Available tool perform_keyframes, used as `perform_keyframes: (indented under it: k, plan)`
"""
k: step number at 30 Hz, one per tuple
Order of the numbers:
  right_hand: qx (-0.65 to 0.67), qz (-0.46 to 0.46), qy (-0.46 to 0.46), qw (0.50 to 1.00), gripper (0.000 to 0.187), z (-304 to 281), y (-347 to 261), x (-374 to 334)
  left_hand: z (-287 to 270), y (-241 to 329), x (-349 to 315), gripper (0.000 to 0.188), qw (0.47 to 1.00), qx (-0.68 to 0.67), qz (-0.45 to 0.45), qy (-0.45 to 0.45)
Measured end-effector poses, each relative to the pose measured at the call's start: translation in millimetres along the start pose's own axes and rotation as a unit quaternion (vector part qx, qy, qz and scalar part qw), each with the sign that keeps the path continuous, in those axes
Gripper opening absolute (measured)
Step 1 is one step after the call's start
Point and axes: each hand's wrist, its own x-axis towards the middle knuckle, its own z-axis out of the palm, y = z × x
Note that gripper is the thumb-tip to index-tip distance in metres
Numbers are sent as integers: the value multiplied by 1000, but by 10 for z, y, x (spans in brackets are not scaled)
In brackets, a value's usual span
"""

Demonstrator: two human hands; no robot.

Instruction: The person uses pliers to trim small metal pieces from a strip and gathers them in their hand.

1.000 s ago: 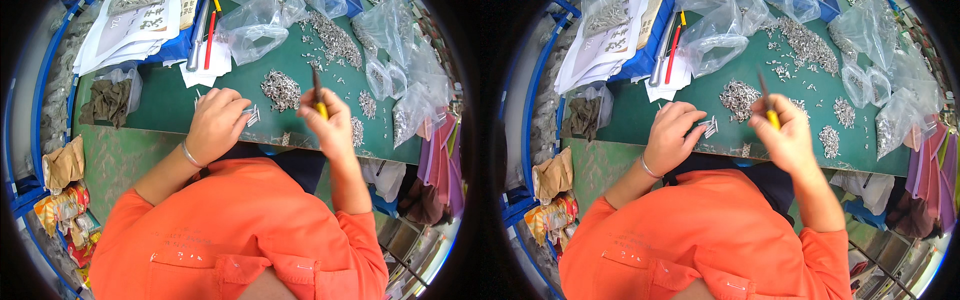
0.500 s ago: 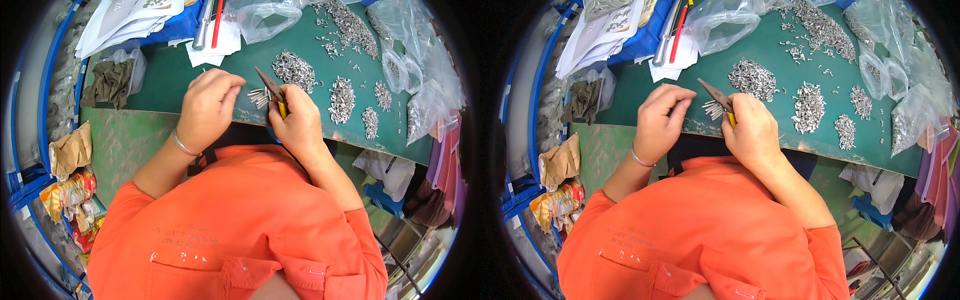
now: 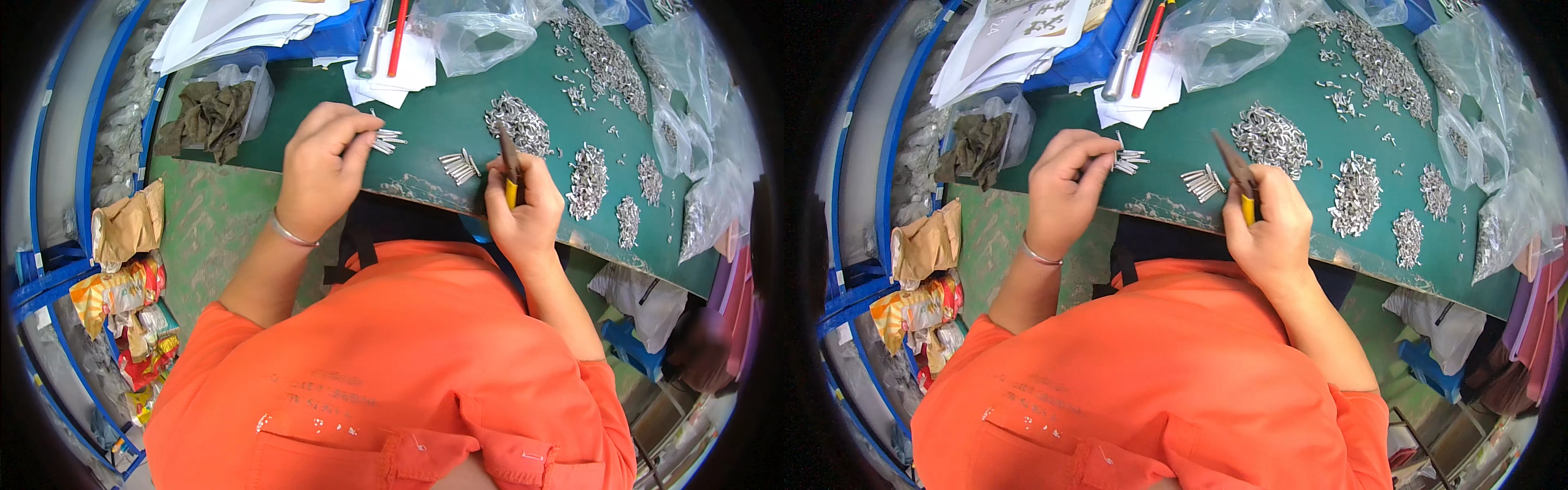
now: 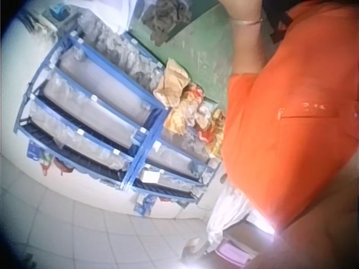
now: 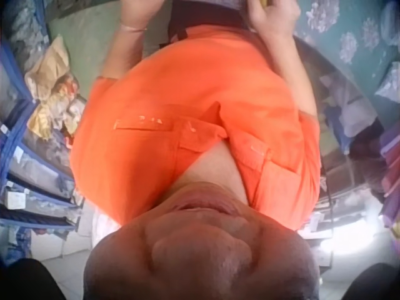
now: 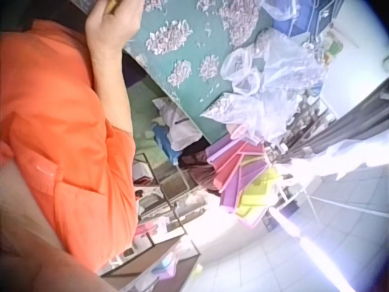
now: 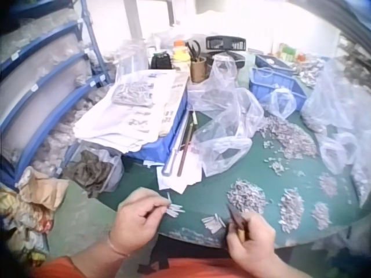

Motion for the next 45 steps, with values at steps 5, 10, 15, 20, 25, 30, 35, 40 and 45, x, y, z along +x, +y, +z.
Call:
perform_keyframes:
  k: [5,10,15,20,25,30,35,40,45]
  plan:
    - [19,17,25,999,15,-21,3,-25,113,-43,78,10,993,60,84,-50]
    - [7,10,35,999,14,-18,5,-39,53,-17,127,12,998,14,7,-60]
    - [4,7,44,999,14,-4,0,-41,56,-82,217,10,991,71,83,-73]
    - [-6,1,41,999,15,-9,-3,-52,98,-112,294,9,975,149,118,-114]
    - [-7,-8,41,999,15,-5,1,-41,99,-66,323,10,978,134,125,-101]
    - [-20,-11,44,999,15,2,-20,-31,84,47,290,9,995,25,81,-42]
    - [-26,-7,47,999,15,-3,-30,-37,87,-70,320,11,990,45,127,-45]
    - [-21,-14,47,999,15,-13,-29,-28,212,-87,373,12,974,144,141,-108]
    - [1,-3,35,999,16,-32,-30,-22,244,-22,440,12,968,158,153,-118]
